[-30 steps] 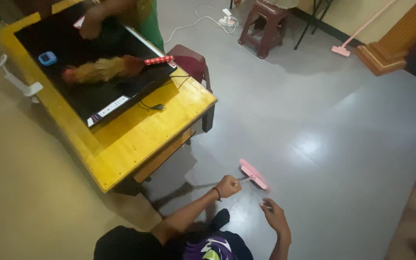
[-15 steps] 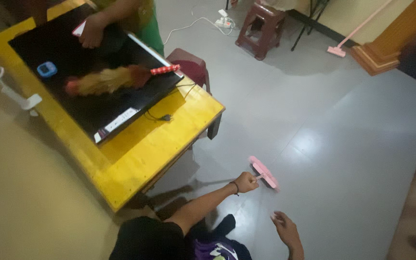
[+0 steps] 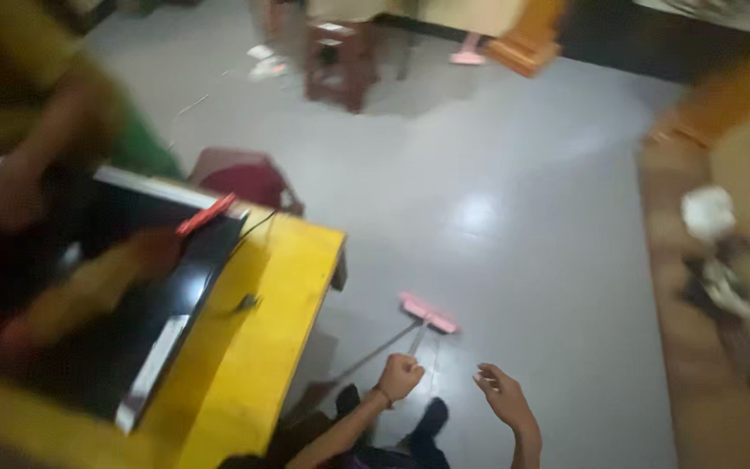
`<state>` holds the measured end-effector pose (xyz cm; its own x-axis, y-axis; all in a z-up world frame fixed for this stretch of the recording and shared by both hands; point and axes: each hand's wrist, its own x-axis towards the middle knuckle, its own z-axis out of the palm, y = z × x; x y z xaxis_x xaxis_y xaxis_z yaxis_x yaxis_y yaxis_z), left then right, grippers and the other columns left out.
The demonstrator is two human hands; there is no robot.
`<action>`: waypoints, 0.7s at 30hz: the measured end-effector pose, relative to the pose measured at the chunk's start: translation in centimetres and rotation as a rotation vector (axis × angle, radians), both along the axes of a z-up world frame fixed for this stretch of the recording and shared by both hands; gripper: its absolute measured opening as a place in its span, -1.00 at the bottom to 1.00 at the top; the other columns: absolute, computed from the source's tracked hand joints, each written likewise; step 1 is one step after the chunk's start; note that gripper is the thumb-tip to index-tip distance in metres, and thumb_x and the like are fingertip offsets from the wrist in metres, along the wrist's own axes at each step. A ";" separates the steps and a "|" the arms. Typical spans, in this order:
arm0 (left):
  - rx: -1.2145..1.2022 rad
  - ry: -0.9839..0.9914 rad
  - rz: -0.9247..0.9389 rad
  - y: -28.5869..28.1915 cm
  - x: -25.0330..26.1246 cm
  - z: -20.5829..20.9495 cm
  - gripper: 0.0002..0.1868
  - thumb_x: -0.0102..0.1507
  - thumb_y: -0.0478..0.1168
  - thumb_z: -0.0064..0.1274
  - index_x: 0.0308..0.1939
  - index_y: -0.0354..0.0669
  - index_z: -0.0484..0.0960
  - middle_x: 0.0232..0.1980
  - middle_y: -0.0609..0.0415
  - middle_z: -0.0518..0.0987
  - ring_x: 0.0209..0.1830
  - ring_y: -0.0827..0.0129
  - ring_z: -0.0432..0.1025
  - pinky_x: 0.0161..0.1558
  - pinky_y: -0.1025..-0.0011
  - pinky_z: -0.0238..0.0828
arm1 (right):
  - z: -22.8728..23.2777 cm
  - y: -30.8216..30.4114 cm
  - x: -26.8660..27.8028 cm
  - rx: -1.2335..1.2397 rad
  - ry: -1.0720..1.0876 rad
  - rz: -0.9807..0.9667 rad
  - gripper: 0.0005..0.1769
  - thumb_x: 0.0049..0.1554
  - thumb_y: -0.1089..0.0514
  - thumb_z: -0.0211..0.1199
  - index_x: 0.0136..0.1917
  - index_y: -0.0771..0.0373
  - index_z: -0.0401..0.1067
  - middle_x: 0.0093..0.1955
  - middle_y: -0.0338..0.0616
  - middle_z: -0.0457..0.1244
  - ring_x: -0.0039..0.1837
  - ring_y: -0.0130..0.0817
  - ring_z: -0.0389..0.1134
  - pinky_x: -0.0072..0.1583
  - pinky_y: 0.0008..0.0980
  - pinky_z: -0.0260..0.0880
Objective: The person sweeps the floor using a pink broom, moving it across the surface in different directions.
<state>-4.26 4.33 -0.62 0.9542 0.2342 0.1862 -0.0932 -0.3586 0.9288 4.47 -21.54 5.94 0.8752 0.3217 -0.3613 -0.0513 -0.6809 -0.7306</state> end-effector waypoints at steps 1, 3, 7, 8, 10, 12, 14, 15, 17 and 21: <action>0.005 -0.069 -0.027 0.7 -0.1 0.6 -0.62 0.15 -0.30 0.13 -0.68 -0.34 0.32 -0.61 -0.16 0.25 -0.65 0.38 0.12 -0.54 0.17 0.10 | 0.2 -0.1 -0.6 0.012 0.019 -0.016 -0.49 0.14 -0.11 0.28 0.26 0.20 0.50 0.16 -0.01 0.46 0.21 -0.17 0.51 0.21 -0.24 0.50; -0.003 -0.203 -0.085 1.8 -0.4 1.2 -0.64 0.19 -0.31 0.12 -0.66 -0.32 0.36 -0.58 -0.14 0.31 -0.56 0.50 0.18 -0.54 0.16 0.12 | -0.1 0.1 -1.9 0.038 0.087 -0.063 -0.49 0.13 -0.11 0.30 0.25 0.20 0.49 0.15 -0.02 0.45 0.19 -0.17 0.51 0.19 -0.23 0.50; -0.128 0.171 0.016 2.7 3.0 0.2 -0.57 0.27 -0.28 0.10 -0.67 -0.30 0.34 -0.72 0.08 0.12 -0.66 0.55 0.09 -0.60 0.27 0.06 | -2.1 1.6 -3.6 0.042 0.071 0.021 -0.46 0.15 -0.15 0.30 0.26 0.23 0.47 0.09 0.03 0.45 0.10 -0.15 0.52 0.11 -0.22 0.52; -0.138 0.134 -0.001 2.6 3.6 0.0 -0.59 0.25 -0.30 0.09 -0.63 -0.23 0.25 -0.66 0.19 0.14 -0.61 0.57 0.05 -0.58 0.33 0.02 | -2.2 2.1 -3.9 0.072 0.022 0.056 -0.47 0.15 -0.14 0.30 0.24 0.25 0.48 0.07 0.05 0.46 0.08 -0.15 0.52 0.09 -0.21 0.52; -0.133 0.077 0.008 2.6 5.7 0.9 -0.56 0.22 -0.32 0.10 -0.63 -0.11 0.18 -0.62 0.30 0.13 -0.58 0.61 0.02 -0.56 0.39 -0.03 | -0.6 3.2 -3.0 0.019 0.172 0.112 -0.49 0.18 -0.12 0.25 0.27 0.22 0.42 0.13 -0.01 0.43 0.09 -0.17 0.50 0.09 -0.19 0.53; -0.118 0.055 0.051 1.5 7.8 1.4 -0.53 0.22 -0.31 0.11 -0.71 -0.01 0.22 -0.65 0.31 0.08 -0.61 0.63 0.03 -0.60 0.40 -0.04 | 1.0 4.0 -1.9 0.024 0.041 0.136 -0.51 0.21 -0.11 0.25 0.26 0.25 0.44 0.15 0.02 0.42 0.12 -0.17 0.49 0.12 -0.20 0.51; -0.272 0.104 0.016 0.2 8.7 1.6 -0.46 0.29 -0.28 0.10 -0.70 0.00 0.15 -0.63 0.35 0.10 -0.60 0.61 0.00 -0.58 0.40 -0.11 | 2.4 3.2 -1.3 0.042 -0.032 0.142 -0.52 0.21 -0.09 0.25 0.26 0.27 0.45 0.16 0.03 0.42 0.13 -0.15 0.48 0.14 -0.20 0.50; -0.334 0.130 0.000 0.2 9.0 1.9 -0.43 0.32 -0.27 0.10 -0.70 0.01 0.12 -0.62 0.37 0.11 -0.60 0.60 -0.02 -0.57 0.40 -0.15 | 2.9 3.1 -0.9 0.074 -0.048 0.130 -0.52 0.19 -0.08 0.25 0.25 0.27 0.45 0.16 0.03 0.42 0.13 -0.15 0.49 0.14 -0.20 0.49; -0.160 0.116 -0.008 -1.1 8.8 2.3 -0.45 0.38 -0.20 0.05 -0.62 0.12 0.10 -0.64 0.38 0.11 -0.64 0.59 -0.04 -0.59 0.45 -0.10 | 3.2 2.2 -0.2 0.079 -0.059 0.142 -0.51 0.19 -0.08 0.25 0.26 0.26 0.45 0.17 0.02 0.41 0.15 -0.13 0.47 0.16 -0.19 0.47; -0.286 0.132 0.100 -4.3 6.7 2.9 -0.50 0.23 -0.33 0.12 -0.61 0.01 0.10 -0.62 0.30 0.14 -0.62 0.54 -0.01 -0.55 0.47 0.00 | 1.7 -2.5 0.0 0.051 0.047 0.102 -0.51 0.21 -0.10 0.23 0.29 0.23 0.42 0.17 -0.01 0.40 0.14 -0.16 0.46 0.17 -0.19 0.47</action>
